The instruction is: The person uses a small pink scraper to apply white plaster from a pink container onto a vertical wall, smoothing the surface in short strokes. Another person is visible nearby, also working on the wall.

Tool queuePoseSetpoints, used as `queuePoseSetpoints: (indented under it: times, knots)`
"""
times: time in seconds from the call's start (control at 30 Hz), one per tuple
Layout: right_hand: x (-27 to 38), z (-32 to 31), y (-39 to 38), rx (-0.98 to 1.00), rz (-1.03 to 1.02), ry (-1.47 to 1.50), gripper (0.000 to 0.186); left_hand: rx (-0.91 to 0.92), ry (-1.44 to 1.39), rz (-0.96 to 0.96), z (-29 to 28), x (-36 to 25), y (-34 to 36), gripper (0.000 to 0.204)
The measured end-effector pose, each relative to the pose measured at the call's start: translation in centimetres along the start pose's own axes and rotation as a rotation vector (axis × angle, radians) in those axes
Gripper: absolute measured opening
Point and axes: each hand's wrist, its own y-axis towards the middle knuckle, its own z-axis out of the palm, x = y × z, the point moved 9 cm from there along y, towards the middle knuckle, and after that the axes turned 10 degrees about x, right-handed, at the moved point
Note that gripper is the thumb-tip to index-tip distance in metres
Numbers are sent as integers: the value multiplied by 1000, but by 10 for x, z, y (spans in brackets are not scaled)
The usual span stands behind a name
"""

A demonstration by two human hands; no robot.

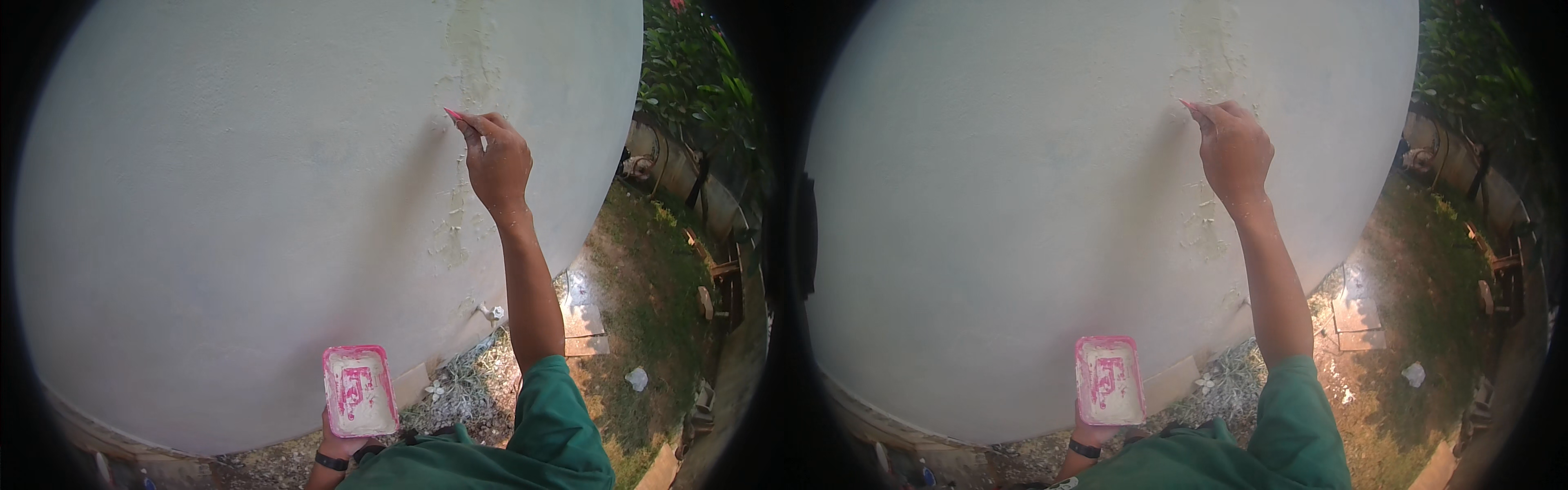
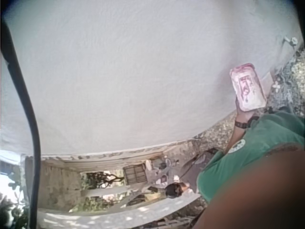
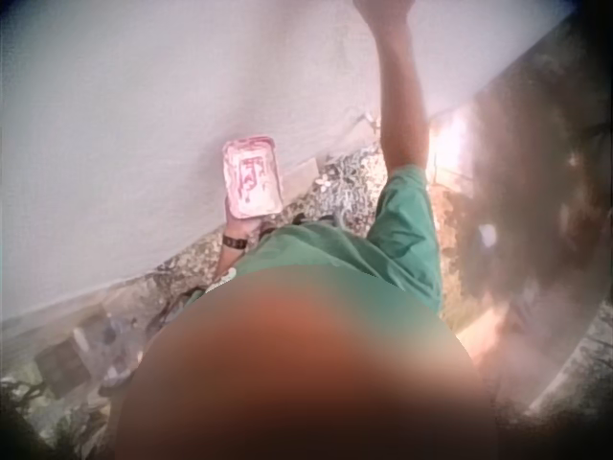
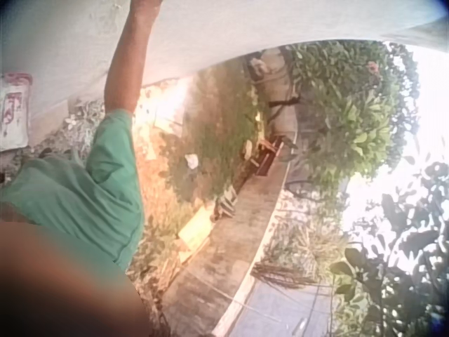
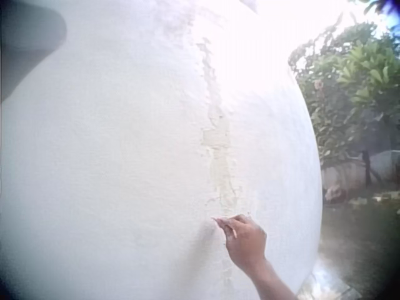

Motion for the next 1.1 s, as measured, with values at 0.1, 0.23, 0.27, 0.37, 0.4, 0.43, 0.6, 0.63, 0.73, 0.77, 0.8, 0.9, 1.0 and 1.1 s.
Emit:
queuePoseSetpoints:
  times: [0.1, 0.23, 0.27, 0.37, 0.4, 0.43, 0.6, 0.63, 0.73, 0.77, 0.8, 0.9, 1.0, 1.1]
  knots:
    - [-21, 3, 1, 121, 195, 450, 20, -94, 10, 20, -4, -1, -1, 49]
    - [-5, 12, -49, 500, 265, 712, 22, 15, 39, 101, 40, -6, 4, 57]
    - [13, 12, -72, 622, 173, 696, 22, 54, -196, 81, 53, -1, 8, 61]
    - [61, 12, -161, 953, -15, 678, 19, 82, -17, 171, 85, -2, 10, 71]
    - [76, 11, -194, 1053, -63, 684, 17, 190, -35, 229, 101, -2, 9, 76]
    - [84, 7, -216, 1077, -141, 595, 16, 103, 54, 271, 101, -2, 12, 81]
    - [121, 10, -279, 1104, -435, 341, 12, 144, 217, 378, 117, -2, 20, 82]
    - [125, 12, -285, 1089, -471, 304, 12, 91, 244, 379, 112, -2, 21, 83]
    - [136, 24, -309, 1225, -549, 264, 9, 41, 308, 375, 106, 1, 22, 85]
    - [137, 29, -319, 1294, -577, 234, 9, 42, 304, 387, 105, 0, 22, 85]
    - [140, 29, -323, 1297, -601, 256, 8, 39, 313, 390, 103, 1, 21, 85]
    - [141, 37, -339, 1396, -630, 264, 9, 44, 324, 381, 98, 1, 21, 84]
    - [140, 47, -346, 1496, -610, 335, 11, 13, 313, 387, 90, 0, 24, 83]
    - [139, 56, -349, 1600, -558, 442, 13, -5, 304, 389, 82, 0, 26, 82]
